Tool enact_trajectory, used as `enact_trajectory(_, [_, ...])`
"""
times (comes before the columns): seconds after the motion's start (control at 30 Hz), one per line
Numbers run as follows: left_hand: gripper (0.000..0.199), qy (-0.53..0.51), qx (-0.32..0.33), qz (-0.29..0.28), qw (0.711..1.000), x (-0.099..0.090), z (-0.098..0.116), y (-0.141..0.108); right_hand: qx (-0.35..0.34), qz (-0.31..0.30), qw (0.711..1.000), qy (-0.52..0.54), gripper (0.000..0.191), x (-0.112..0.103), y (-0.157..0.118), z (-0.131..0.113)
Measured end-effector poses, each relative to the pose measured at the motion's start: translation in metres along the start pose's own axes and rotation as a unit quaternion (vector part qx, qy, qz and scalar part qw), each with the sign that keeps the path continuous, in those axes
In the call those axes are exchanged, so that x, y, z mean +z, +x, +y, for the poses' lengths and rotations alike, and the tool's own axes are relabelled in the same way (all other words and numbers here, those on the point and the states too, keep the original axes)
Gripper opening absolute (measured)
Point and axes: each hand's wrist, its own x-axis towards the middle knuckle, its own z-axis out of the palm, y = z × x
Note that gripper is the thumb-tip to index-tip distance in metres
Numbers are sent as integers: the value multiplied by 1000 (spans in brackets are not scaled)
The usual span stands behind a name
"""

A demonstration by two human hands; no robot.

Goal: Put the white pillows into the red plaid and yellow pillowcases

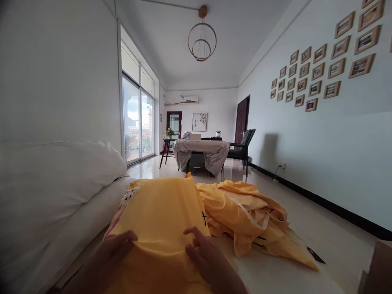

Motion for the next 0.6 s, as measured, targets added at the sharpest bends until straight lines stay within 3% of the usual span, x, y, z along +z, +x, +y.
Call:
enact_trajectory(0.13, [32, 80, 32, -133, 987, -9, 1, -15, 29, -40, 996, -78, 54, -18, -9, -6])
enact_trajectory(0.2, [26, 102, 41, -170, 979, -11, -1, -18, 6, -66, 996, -60, 48, -20, -15, -8])
enact_trajectory(0.3, [15, 118, 63, -173, 976, -9, -5, -15, -38, -75, 996, -25, 17, -11, -21, -12])
enact_trajectory(0.37, [25, 118, 78, -171, 975, -7, -3, -12, -52, -90, 995, -14, 11, -4, -24, -16])
enact_trajectory(0.5, [60, 126, 116, -132, 976, -5, 13, -7, -77, -192, 977, 48, 17, 0, -24, -24])
enact_trajectory(0.6, [54, 61, 166, -161, 971, -8, 18, -6, -86, -245, 963, 75, 27, -6, -27, -26])
